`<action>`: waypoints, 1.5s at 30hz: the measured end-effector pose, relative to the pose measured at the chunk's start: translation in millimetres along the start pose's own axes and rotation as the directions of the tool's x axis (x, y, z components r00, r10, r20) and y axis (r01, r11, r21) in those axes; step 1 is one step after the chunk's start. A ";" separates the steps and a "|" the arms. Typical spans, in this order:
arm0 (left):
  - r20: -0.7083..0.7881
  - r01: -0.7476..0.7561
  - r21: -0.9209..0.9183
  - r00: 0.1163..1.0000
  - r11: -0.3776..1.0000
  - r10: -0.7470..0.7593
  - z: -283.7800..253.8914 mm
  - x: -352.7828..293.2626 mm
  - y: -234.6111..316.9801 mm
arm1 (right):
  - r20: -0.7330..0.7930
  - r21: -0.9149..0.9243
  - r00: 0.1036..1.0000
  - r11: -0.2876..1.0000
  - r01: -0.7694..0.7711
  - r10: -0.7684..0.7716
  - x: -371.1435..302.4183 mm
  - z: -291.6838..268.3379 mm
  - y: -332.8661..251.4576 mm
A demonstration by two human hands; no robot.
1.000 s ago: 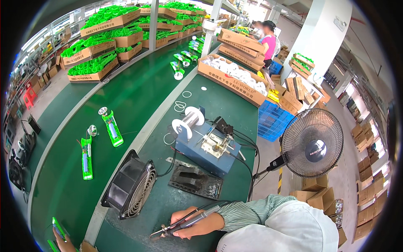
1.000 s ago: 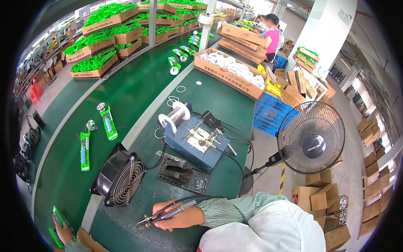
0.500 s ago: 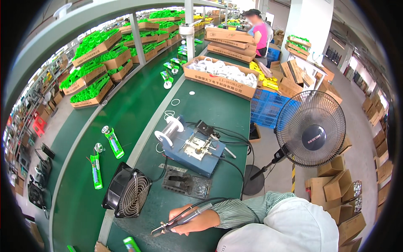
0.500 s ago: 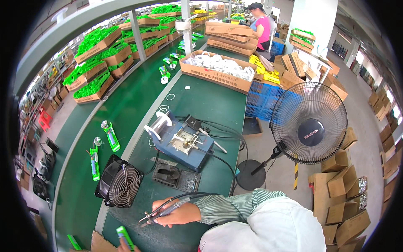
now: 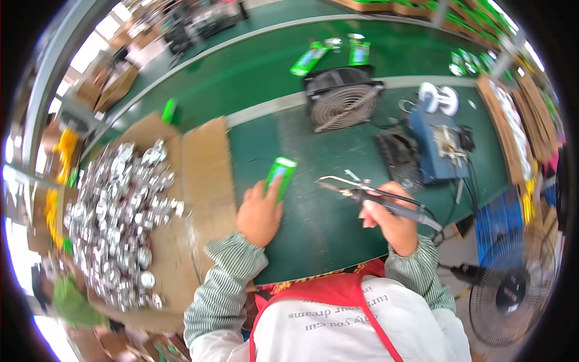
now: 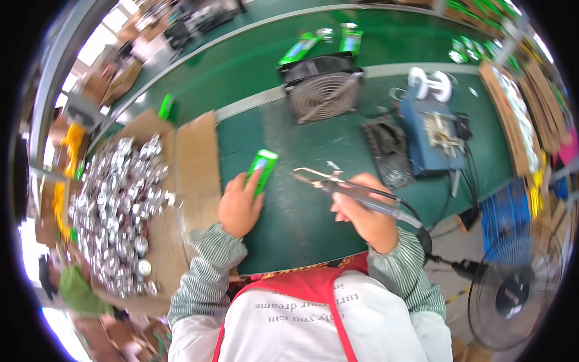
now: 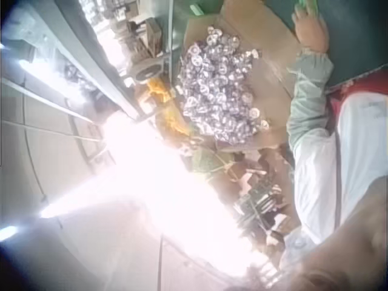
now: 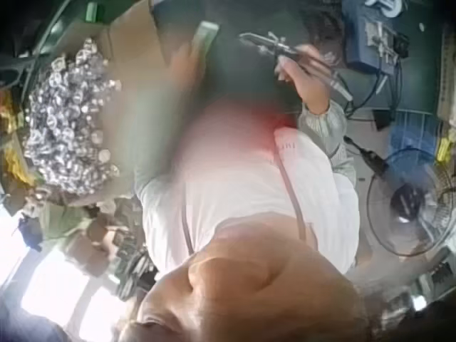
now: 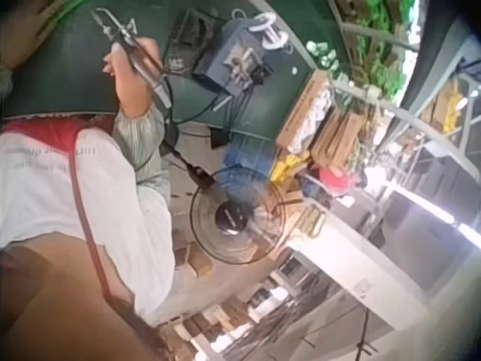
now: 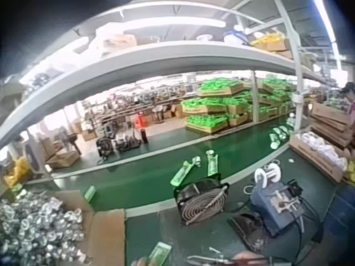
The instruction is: Soldering wires and components onto a circuit board and assembling light fixture housings.
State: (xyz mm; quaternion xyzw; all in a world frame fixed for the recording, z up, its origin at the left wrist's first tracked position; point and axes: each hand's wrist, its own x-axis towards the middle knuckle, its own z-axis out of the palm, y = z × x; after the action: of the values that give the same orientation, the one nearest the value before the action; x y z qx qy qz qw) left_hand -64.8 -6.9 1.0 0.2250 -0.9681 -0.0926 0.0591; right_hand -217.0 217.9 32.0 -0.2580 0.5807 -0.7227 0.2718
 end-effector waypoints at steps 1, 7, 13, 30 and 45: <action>-0.023 -0.050 -0.033 0.999 0.998 0.049 1.4 -5.9 -4.9 | -0.024 -0.045 0.999 0.998 -0.047 0.046 -0.2 6.5 -0.5; -0.200 0.142 -0.078 0.968 0.987 -0.155 -40.9 -40.7 -43.0 | 0.022 -0.097 0.996 0.992 -0.084 0.087 1.3 27.2 -2.2; -0.289 0.618 0.267 0.783 0.740 -0.550 -56.1 -70.8 -141.9 | 0.046 -0.079 0.993 0.991 -0.105 0.109 11.4 28.8 1.9; 0.044 0.335 0.121 0.939 0.935 -0.342 -30.7 -65.2 -123.7 | 0.176 -0.059 0.966 0.982 -0.181 0.189 35.0 41.4 12.7; 0.127 0.438 -0.686 0.859 0.582 -0.496 -22.1 -63.2 -60.0 | 0.310 -0.057 0.927 0.978 -0.201 0.208 25.9 45.3 12.4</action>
State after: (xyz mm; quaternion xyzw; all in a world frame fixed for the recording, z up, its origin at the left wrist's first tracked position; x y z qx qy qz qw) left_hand 20.5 -35.0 5.5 0.4359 -0.7639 -0.4514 0.1504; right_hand -203.3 166.1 30.1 -0.3112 0.5624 -0.6329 0.4316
